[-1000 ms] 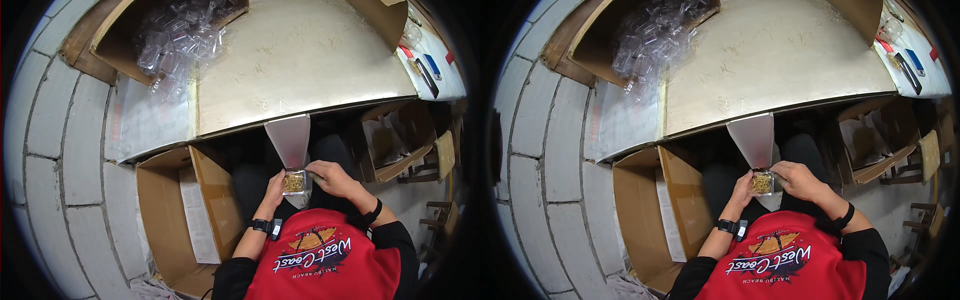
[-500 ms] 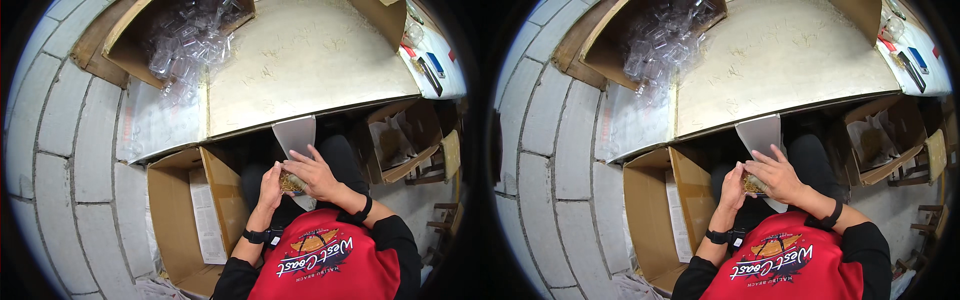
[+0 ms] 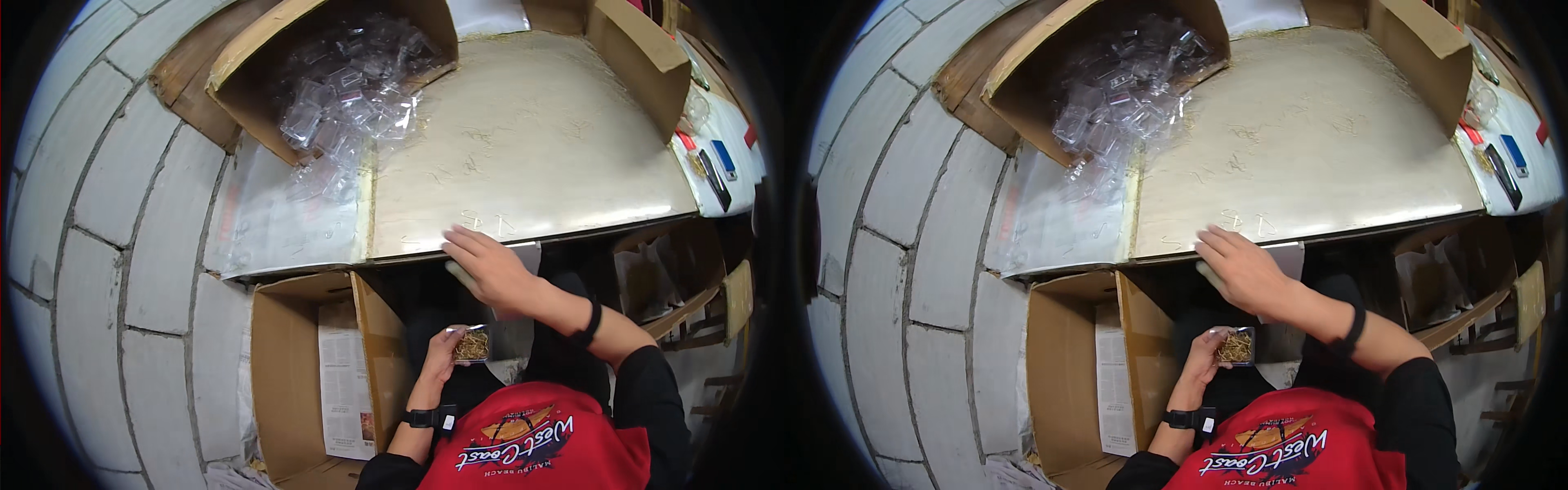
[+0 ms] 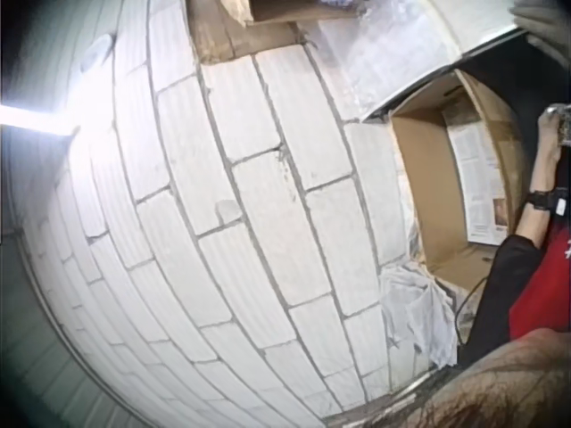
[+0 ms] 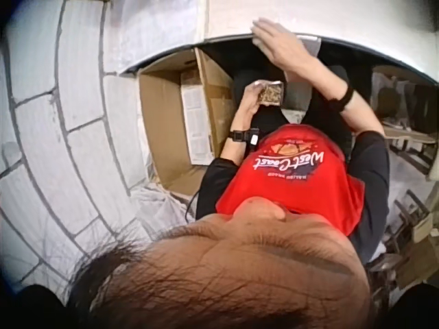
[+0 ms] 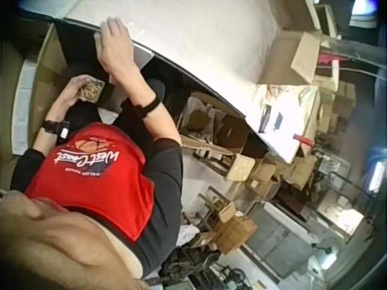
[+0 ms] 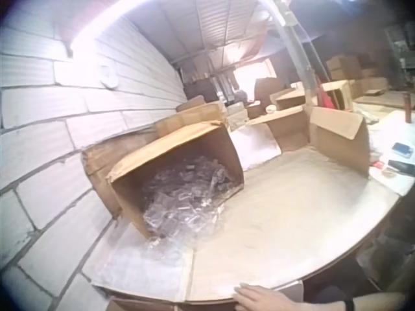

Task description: The person sits at a table and repeatedly scoops small yellow items from a pile on the surface into small clear plastic containers. They then place the filled containers into a cardboard box.

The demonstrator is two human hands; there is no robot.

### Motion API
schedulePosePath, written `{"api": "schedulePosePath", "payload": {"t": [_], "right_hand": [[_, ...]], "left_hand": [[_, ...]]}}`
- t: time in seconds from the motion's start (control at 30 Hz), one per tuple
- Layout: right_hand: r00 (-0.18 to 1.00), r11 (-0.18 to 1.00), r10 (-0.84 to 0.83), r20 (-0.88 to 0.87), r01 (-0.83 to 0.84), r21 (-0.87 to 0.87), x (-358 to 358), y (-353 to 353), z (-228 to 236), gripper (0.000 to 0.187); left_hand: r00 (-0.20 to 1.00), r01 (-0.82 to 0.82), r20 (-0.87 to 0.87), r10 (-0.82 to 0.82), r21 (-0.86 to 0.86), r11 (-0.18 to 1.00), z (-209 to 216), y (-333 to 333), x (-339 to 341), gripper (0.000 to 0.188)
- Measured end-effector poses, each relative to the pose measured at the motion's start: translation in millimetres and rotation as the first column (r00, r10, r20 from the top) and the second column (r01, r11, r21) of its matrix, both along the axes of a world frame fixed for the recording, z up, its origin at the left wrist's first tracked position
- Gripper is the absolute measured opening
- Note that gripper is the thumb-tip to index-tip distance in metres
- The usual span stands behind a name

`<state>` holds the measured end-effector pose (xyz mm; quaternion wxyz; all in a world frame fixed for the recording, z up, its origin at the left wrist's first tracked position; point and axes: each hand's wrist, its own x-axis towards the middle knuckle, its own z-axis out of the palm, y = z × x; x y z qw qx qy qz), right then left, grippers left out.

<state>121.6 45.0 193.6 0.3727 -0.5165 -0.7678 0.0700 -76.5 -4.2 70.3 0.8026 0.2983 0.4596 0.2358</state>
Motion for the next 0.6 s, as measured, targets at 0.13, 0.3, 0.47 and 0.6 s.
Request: {"api": "schedulePosePath", "payload": {"t": [0.13, 0.3, 0.47, 0.6], "right_hand": [[0.99, 0.997, 0.069, 0.12, -0.066, -0.032, -32.2, 74.6, -30.9, 0.033], [0.877, 0.953, -0.263, 0.403, 0.302, -0.035, -9.2, 122.5, -42.7, 0.038], [0.863, 0.891, -0.342, 0.372, 0.424, -0.163, 52.2, 117.2, -36.9, 0.037], [0.953, 0.922, -0.243, 0.182, 0.285, -0.261, 65.4, 63.7, -7.6, 0.033]], "left_hand": [[0.999, -0.005, -0.044, 0.004, -0.033, 0.999, -27.3, -4.7, 0.4, 0.022], [0.996, -0.066, 0.062, 0.07, -0.062, 0.996, -27.9, -1.4, -1.3, 0.03], [0.998, -0.054, 0.045, 0.053, 0.02, 0.998, -28.8, -0.9, 10.3, 0.022], [0.996, -0.084, 0.037, 0.084, 0.015, 0.996, -39.9, 1.0, 21.8, 0.02]]}}
